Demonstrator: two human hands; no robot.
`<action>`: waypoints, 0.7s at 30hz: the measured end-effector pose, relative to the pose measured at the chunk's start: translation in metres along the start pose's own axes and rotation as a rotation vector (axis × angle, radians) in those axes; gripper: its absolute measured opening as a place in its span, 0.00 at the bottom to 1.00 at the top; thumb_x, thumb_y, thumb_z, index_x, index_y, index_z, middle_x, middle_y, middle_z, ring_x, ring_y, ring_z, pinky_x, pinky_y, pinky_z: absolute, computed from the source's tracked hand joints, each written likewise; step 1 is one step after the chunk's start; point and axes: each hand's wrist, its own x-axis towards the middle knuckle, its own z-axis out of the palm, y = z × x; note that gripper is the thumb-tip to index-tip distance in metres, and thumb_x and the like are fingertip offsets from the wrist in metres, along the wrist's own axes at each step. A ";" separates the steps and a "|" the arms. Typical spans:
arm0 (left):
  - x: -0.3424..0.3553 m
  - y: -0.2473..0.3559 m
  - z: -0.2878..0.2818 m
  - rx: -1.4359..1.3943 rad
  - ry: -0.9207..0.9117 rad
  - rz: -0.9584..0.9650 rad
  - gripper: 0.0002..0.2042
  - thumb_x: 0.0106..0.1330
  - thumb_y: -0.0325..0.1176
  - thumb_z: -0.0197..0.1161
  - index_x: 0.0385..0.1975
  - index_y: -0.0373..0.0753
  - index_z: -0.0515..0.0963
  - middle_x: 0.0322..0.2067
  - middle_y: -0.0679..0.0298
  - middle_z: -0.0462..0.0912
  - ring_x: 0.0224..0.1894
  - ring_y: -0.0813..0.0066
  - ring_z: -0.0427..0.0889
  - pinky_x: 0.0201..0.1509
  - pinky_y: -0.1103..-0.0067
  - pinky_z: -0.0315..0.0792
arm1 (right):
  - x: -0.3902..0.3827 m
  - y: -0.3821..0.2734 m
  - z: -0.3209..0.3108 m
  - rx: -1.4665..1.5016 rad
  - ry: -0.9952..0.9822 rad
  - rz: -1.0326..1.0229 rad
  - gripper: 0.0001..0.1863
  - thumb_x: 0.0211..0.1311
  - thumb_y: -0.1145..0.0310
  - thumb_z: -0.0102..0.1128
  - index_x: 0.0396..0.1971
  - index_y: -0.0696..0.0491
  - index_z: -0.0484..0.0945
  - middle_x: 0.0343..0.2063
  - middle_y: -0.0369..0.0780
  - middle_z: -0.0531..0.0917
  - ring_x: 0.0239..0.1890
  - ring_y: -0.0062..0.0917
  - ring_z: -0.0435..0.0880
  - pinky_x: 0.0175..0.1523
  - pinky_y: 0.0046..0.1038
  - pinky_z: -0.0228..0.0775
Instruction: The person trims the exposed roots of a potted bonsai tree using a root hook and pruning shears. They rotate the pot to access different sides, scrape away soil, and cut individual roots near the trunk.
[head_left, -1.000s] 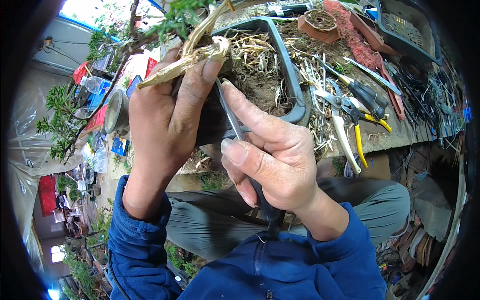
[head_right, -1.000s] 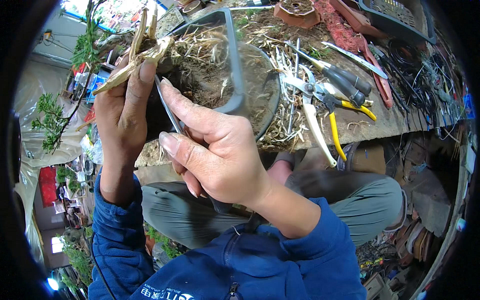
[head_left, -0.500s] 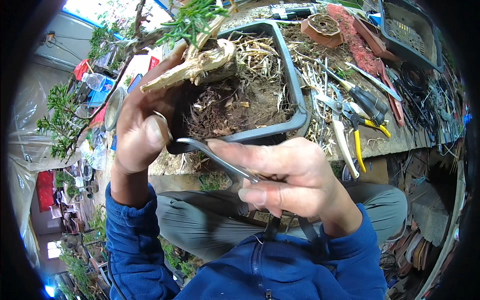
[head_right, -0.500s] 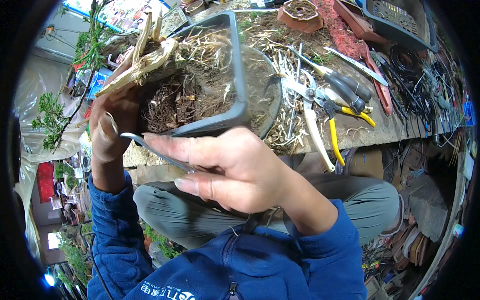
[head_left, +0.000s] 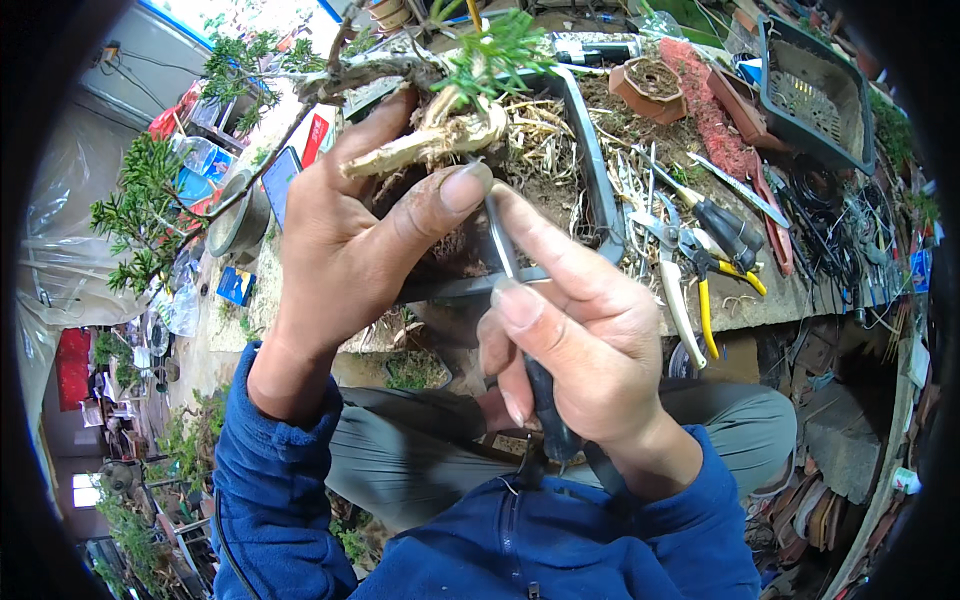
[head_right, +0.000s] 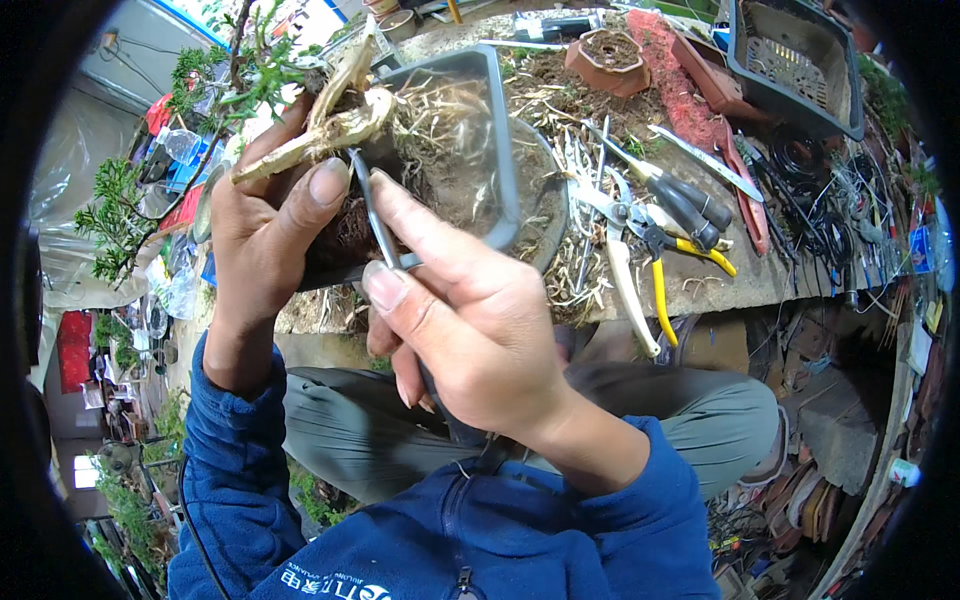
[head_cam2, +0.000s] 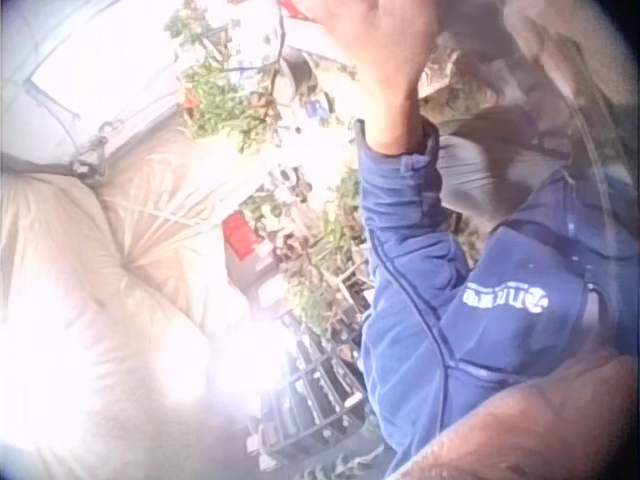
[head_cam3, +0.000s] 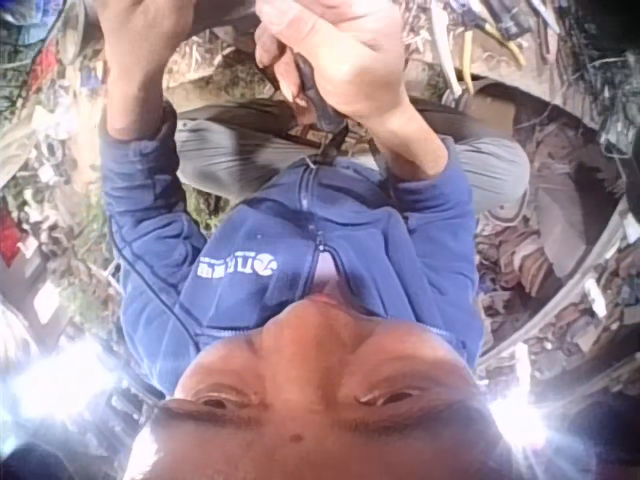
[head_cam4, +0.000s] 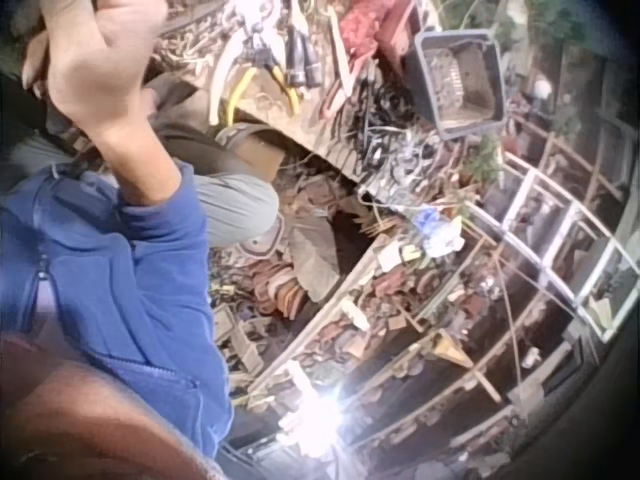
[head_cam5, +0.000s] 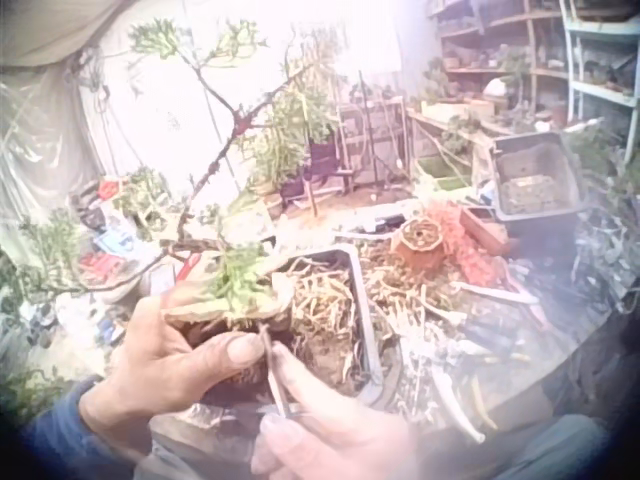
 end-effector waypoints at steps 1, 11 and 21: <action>0.001 -0.001 0.001 0.062 0.031 -0.008 0.23 0.69 0.35 0.74 0.57 0.26 0.79 0.48 0.58 0.87 0.49 0.78 0.83 0.57 0.79 0.75 | 0.000 0.001 0.003 0.010 0.012 0.000 0.30 0.77 0.73 0.56 0.75 0.60 0.61 0.24 0.39 0.81 0.16 0.16 0.75 0.20 0.18 0.67; 0.000 -0.002 -0.001 0.255 0.040 0.025 0.18 0.73 0.42 0.69 0.48 0.30 0.83 0.38 0.54 0.88 0.39 0.74 0.83 0.50 0.76 0.76 | 0.003 0.000 -0.003 -0.228 -0.029 -0.044 0.33 0.71 0.81 0.59 0.74 0.59 0.64 0.22 0.32 0.79 0.14 0.10 0.71 0.20 0.16 0.65; 0.011 -0.010 -0.049 -0.163 -0.302 -0.081 0.51 0.54 0.35 0.83 0.74 0.23 0.58 0.70 0.43 0.69 0.73 0.58 0.68 0.78 0.66 0.57 | -0.009 -0.055 -0.046 -0.629 -0.522 0.015 0.30 0.68 0.80 0.60 0.71 0.61 0.70 0.23 0.38 0.86 0.22 0.17 0.83 0.26 0.19 0.73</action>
